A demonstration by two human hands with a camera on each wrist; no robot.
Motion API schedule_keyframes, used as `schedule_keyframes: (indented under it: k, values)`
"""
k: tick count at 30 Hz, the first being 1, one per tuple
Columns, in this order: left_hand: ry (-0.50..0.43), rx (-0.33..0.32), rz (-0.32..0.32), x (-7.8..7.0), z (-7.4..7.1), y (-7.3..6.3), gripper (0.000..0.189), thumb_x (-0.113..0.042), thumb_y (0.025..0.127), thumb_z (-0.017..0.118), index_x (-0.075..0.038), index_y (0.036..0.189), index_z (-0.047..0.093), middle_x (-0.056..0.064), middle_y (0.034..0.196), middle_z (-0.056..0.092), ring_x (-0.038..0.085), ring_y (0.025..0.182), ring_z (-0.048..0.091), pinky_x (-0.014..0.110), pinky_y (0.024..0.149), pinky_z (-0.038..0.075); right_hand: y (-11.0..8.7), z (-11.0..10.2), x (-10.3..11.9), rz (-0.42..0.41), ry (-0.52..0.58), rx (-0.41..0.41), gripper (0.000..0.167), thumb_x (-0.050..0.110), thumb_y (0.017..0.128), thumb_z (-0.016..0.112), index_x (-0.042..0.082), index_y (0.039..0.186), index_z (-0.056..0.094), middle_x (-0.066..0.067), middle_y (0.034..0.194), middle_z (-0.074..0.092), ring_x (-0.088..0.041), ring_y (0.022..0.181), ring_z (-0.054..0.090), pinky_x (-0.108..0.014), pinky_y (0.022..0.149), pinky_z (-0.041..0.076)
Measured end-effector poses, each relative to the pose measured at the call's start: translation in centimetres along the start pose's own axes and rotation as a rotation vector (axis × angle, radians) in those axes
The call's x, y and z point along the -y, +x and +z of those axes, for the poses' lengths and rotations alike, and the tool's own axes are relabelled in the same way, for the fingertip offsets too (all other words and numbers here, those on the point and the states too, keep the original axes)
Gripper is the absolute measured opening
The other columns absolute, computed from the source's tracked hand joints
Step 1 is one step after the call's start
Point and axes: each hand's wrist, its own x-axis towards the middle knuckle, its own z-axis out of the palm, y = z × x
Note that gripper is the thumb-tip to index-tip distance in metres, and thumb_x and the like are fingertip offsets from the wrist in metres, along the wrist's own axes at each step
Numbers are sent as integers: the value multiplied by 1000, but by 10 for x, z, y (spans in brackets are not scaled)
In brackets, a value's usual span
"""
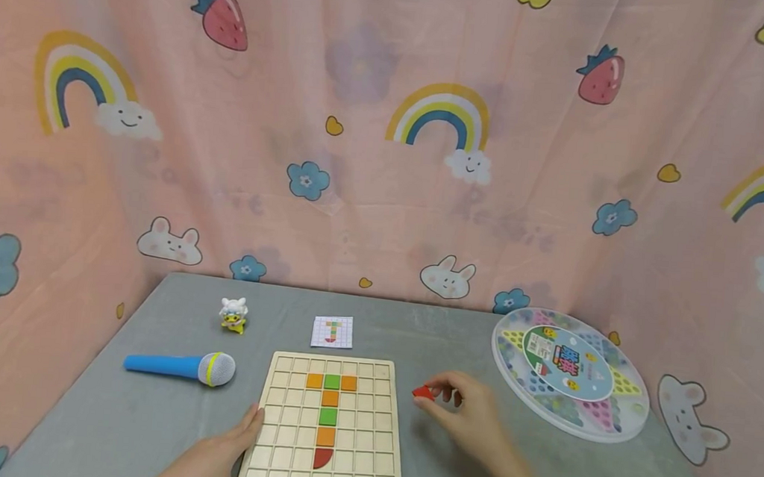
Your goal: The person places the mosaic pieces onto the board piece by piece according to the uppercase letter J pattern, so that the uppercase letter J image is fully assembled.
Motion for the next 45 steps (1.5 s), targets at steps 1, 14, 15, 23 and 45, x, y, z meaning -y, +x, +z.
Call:
schedule_keyframes:
  k: [1,14,15,23,45]
  values:
    - [-2,0,1,0,0,0,123,-51,79,93,9,163,27,28,172,24,46,125,62,57,93,55,1,3,3,11,2,6,20,21,82,94,20,94,79,9,79,62,-3,70,50,-23,61,43]
    - [14,-22,51,1,1,-4,124,-52,78,93,11,162,28,30,171,24,52,132,57,58,97,54,11,53,48,12,148,96,23,29,82,94,20,87,74,8,78,61,-9,70,52,-22,62,44]
    - [14,-24,51,1,1,-4,123,-52,78,93,11,162,28,30,171,24,52,132,57,59,98,54,11,58,52,6,166,107,23,28,82,94,20,87,73,8,78,61,-8,70,52,-22,62,45]
    - [2,-30,14,-3,1,-3,122,-50,76,95,8,162,31,27,171,25,52,134,56,63,100,51,11,87,81,55,212,262,30,32,82,94,14,84,71,8,76,60,-1,66,47,-19,59,43]
    - [-9,-15,-3,-4,0,-4,122,-50,77,94,7,163,31,27,171,25,52,136,54,64,101,51,4,99,86,-138,5,565,26,36,85,91,20,101,80,16,93,58,1,85,47,-16,76,45]
